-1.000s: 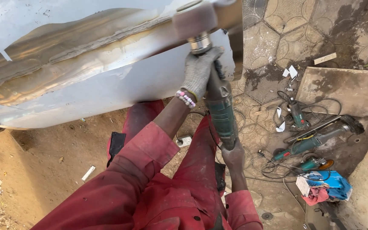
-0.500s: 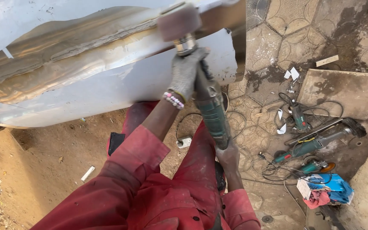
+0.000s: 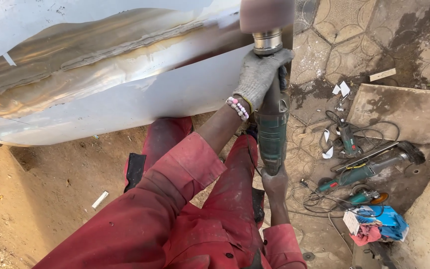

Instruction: Polishing the surface of a large metal tank using a power polisher

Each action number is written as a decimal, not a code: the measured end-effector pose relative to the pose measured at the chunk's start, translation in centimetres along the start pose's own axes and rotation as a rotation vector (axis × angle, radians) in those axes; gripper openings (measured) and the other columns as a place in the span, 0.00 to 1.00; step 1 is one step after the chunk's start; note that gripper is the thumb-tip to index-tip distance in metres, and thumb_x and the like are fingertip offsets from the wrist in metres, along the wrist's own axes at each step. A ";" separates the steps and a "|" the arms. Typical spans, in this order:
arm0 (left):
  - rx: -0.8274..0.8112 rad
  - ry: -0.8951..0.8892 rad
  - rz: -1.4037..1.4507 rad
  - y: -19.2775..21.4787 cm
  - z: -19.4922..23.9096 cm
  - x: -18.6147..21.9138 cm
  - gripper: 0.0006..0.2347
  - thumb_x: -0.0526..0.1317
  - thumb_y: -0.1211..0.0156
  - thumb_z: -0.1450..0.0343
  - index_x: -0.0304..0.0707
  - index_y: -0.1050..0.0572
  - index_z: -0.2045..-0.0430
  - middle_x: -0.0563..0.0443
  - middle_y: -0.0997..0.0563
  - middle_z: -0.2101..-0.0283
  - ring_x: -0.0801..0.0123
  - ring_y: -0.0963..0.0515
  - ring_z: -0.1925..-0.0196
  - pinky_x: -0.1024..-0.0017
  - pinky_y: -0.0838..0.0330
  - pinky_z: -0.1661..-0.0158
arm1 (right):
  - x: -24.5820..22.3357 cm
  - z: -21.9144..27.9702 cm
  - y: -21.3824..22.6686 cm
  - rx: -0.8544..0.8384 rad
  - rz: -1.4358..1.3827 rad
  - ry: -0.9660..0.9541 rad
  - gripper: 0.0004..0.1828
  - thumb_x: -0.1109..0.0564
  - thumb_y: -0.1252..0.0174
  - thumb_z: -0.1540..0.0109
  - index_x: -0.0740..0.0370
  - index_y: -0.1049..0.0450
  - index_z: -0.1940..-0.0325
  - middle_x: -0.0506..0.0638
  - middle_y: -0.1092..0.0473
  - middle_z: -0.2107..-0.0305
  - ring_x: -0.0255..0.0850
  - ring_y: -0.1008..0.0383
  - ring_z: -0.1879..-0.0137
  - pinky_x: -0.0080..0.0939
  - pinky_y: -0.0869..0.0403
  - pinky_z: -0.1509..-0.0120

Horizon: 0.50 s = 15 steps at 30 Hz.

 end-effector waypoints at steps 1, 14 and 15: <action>0.003 0.002 0.000 0.6 -0.1 0.0 0.12 0.40 0.17 0.31 0.32 0.12 0.61 0.39 0.11 0.75 0.58 0.15 0.81 0.57 0.13 0.77 | 0.0 0.1 -0.2 -0.003 0.001 -0.002 0.23 0.49 0.26 0.32 0.58 0.16 0.35 0.57 0.15 0.64 0.56 0.13 0.61 0.63 0.19 0.53; 0.109 -0.071 0.127 6.8 -1.1 0.1 0.09 0.34 0.17 0.28 0.30 0.14 0.62 0.39 0.14 0.77 0.59 0.18 0.82 0.59 0.16 0.77 | -2.5 1.3 -2.5 -0.125 0.029 -0.038 0.29 0.41 0.24 0.36 0.55 0.16 0.34 0.59 0.10 0.56 0.63 0.09 0.53 0.67 0.16 0.48; 0.080 -0.086 0.145 6.1 -0.7 0.0 0.09 0.34 0.17 0.29 0.29 0.14 0.66 0.37 0.15 0.79 0.57 0.20 0.84 0.60 0.19 0.79 | -1.4 1.3 -2.3 -0.099 0.030 -0.017 0.25 0.42 0.25 0.36 0.57 0.18 0.40 0.60 0.12 0.60 0.66 0.10 0.55 0.69 0.19 0.50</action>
Point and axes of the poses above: each hand's wrist, its own z-axis away from the middle knuckle, its own y-axis out of the back of the hand, x = y × z, the point moved 7 cm from there along -z, towards the middle knuckle
